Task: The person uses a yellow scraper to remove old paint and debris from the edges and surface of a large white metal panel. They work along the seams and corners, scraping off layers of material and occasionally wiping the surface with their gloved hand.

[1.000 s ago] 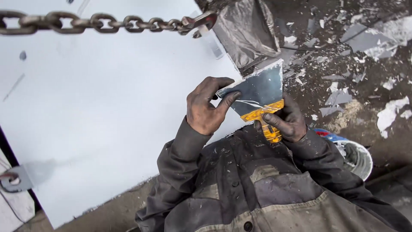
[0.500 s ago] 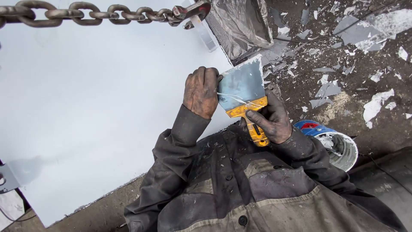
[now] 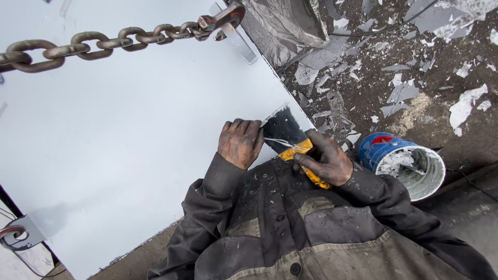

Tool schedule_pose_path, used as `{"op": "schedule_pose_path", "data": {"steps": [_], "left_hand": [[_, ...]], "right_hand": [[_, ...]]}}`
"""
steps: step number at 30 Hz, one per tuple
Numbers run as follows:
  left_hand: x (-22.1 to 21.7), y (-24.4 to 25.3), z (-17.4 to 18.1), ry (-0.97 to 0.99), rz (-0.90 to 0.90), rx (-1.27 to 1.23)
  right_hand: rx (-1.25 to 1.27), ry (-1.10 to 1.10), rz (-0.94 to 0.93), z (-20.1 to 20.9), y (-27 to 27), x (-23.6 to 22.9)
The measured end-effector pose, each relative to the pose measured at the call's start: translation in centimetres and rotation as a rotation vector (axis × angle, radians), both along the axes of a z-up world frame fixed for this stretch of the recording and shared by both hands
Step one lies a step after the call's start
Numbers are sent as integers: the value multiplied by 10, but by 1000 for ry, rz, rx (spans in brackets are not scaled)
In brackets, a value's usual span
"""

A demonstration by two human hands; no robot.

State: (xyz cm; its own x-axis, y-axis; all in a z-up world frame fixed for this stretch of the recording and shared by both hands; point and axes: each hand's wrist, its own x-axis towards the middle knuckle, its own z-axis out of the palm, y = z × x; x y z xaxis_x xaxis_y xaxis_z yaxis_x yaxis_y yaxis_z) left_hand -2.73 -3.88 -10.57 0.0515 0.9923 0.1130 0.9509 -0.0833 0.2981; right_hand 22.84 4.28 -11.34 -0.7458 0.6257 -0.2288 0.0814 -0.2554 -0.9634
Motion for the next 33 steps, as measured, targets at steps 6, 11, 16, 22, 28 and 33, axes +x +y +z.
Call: {"op": "schedule_pose_path", "data": {"steps": [6,11,16,22,28,33], "left_hand": [[-1,-20,0,-70,130,-233],[14,-31,-36,21,152,-310],[5,-24,-19,-59,331,-186],[0,-11,-37,-734,551,-12],[52,3,-102,-1331,422,-262],[83,45,-162,-1775,700,-394]], "right_hand": [[189,12,135,-11,-1,-12],[296,-40,159,-6,-1,-9],[313,-184,188,10,6,1],[-195,-110,-172,-17,18,13],[-376,-114,-613,-81,19,15],[-370,-170,-515,-107,48,-32]]}}
